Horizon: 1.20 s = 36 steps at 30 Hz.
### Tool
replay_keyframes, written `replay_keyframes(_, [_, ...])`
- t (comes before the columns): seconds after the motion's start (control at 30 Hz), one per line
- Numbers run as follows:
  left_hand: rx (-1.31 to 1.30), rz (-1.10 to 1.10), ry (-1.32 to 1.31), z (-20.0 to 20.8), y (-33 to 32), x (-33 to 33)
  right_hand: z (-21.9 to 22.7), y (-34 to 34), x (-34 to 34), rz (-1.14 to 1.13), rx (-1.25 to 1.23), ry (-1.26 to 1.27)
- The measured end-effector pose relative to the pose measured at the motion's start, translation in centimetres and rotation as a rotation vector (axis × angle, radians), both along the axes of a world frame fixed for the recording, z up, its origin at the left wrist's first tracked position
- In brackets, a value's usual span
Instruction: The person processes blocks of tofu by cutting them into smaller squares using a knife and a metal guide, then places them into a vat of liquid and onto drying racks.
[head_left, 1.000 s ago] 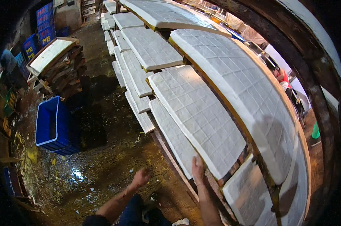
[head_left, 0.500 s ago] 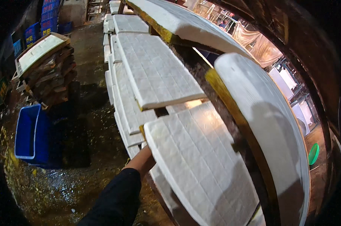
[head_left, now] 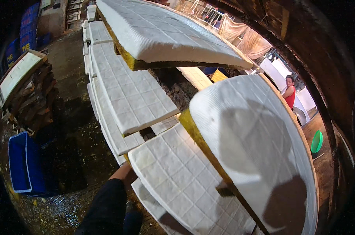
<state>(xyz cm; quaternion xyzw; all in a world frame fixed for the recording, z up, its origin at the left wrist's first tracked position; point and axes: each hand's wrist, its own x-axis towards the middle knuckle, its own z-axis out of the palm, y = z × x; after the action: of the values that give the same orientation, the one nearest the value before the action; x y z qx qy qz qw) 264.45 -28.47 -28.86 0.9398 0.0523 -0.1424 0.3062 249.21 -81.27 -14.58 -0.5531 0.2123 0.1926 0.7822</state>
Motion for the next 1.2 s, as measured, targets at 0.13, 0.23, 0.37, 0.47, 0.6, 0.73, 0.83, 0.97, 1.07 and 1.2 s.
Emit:
replay_keyframes(0.13, [-0.301, -0.002, -0.158, 0.7, -0.4, -7.4, -0.2, -1.3, -2.5, 0.048, 0.062, 0.001])
replay_keyframes(0.23, [-0.57, -0.003, -0.437, 0.2, -0.8, -17.3, -1.5, -1.6, -4.8, 0.133, 0.137, 0.021])
replay_keyframes(0.37, [-0.976, 0.373, -0.069, 13.6, -6.6, -32.8, -1.3, -5.9, -8.3, 0.188, 0.181, -0.021])
replay_keyframes(0.47, [-0.891, 0.657, -0.199, 16.2, -9.5, -45.1, -0.8, -5.2, -10.7, 0.319, 0.219, -0.018])
replay_keyframes(0.6, [-1.281, 1.028, -0.456, 15.8, -11.9, -64.6, -0.2, 0.4, -15.2, 0.587, 0.237, -0.031])
replay_keyframes(0.73, [-0.542, 1.226, -0.658, 19.2, -15.1, -79.9, 2.5, 10.5, -20.6, 0.922, 0.24, -0.155])
replay_keyframes(0.83, [-0.353, 1.42, -0.552, 20.4, -15.6, -93.6, 2.8, 19.4, -27.1, 1.162, 0.361, -0.1])
replay_keyframes(0.97, [-0.35, 1.69, -0.505, 24.8, -15.9, -107.3, 7.4, 33.0, -39.1, 1.432, 0.473, -0.052])
replay_keyframes(1.07, [-0.234, 1.862, -0.558, 28.1, -16.6, -118.1, 11.8, 42.3, -50.5, 1.628, 0.507, -0.039])
replay_keyframes(1.2, [-0.394, 1.966, -0.732, 35.8, -15.2, -130.4, 20.2, 52.5, -65.5, 1.754, 0.545, 0.049])
